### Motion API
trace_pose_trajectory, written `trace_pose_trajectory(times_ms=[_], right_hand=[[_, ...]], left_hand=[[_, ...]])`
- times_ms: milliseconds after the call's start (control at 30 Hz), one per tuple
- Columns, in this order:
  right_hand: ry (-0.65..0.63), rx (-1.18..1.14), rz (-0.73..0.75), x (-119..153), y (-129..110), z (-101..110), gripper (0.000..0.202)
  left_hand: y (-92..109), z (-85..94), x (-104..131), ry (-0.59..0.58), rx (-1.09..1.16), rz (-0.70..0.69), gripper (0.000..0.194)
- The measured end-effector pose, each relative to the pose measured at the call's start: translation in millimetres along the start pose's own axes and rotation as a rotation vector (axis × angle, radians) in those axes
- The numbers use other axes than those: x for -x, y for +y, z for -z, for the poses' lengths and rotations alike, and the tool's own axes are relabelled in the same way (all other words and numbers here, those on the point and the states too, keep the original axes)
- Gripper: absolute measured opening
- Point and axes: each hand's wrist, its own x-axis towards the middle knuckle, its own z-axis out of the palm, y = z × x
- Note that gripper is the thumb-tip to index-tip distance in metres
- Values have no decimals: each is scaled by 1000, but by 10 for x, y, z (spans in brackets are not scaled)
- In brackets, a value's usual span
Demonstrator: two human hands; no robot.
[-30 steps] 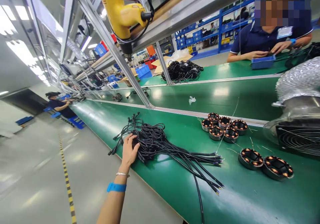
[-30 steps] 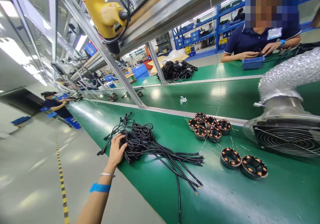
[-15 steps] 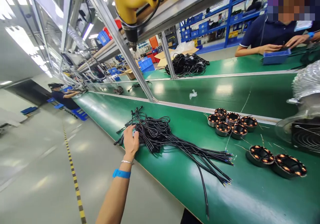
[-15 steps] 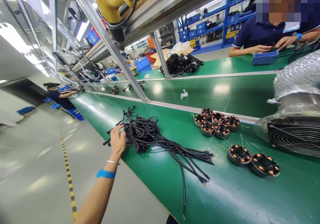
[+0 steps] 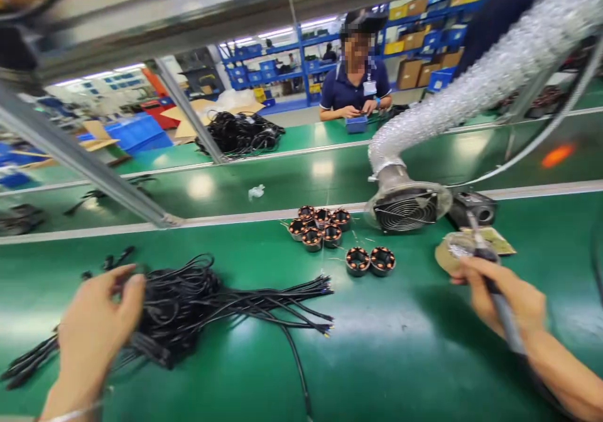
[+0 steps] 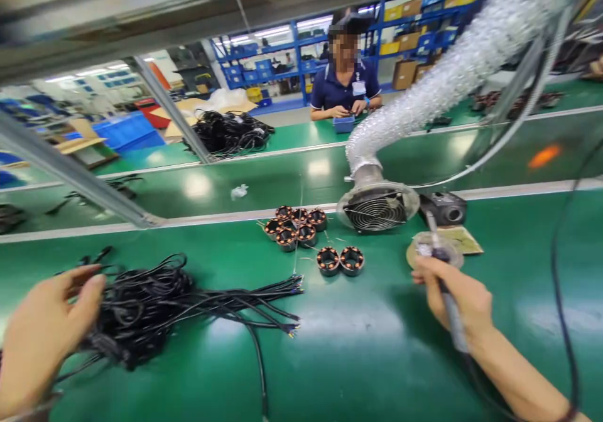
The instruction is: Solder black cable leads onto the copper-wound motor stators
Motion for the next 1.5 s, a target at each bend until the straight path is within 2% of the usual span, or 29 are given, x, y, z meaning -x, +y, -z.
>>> trace_pose_trajectory(times_ms=[67, 100, 133, 167, 200, 267, 333, 433, 500, 567, 700, 800, 933, 1100, 1333, 1400, 1500], right_hand=[[4, -7, 128, 50, -35, -81, 12], [0, -21, 187, 70, -87, -127, 16], [-7, -38, 233, 81, -153, -179, 19], [-16, -56, 270, 83, -226, -237, 19], [-33, -74, 298, 73, -298, -305, 16], [-67, -99, 318, 23, -421, -467, 15], [-101, -120, 307, -49, -493, -641, 21], [-132, -171, 270, -114, -510, -802, 16], [-140, -220, 243, -79, -503, -781, 17], [-149, -281, 226, 19, -519, -669, 20], [-212, -408, 256, 249, -643, -428, 31], [-265, -473, 296, 318, -748, -419, 37], [-289, -533, 309, 295, -811, -537, 40], [-300, -586, 306, 289, -805, -591, 40], [-345, -619, 286, 285, -789, -576, 39], [-348, -634, 274, 280, -784, -569, 40], [-362, -637, 255, 276, -783, -562, 43]], left_hand=[[697, -57, 354, -113, 254, -263, 31], [1061, -96, 552, -236, 387, -397, 29], [1414, -144, 737, -406, 482, -507, 27], [1738, -201, 892, -544, 544, -585, 27], [2021, -263, 1010, -614, 590, -626, 29], [2436, -382, 1136, -669, 651, -643, 29], [2655, -466, 1164, -687, 663, -648, 22], [2736, -500, 1163, -741, 669, -661, 15], [2707, -489, 1174, -789, 700, -637, 15], [2661, -484, 1192, -851, 757, -570, 18], [2621, -527, 1221, -1111, 915, -374, 36], [2644, -553, 1235, -1272, 1021, -254, 42], [2652, -524, 1220, -1292, 1084, -142, 29], [2630, -515, 1171, -1324, 1132, -83, 15], [2780, -519, 1198, -1411, 1198, 83, 19], [2759, -478, 1167, -1378, 1174, 64, 21], [2639, -404, 1075, -1372, 1083, -108, 27]])
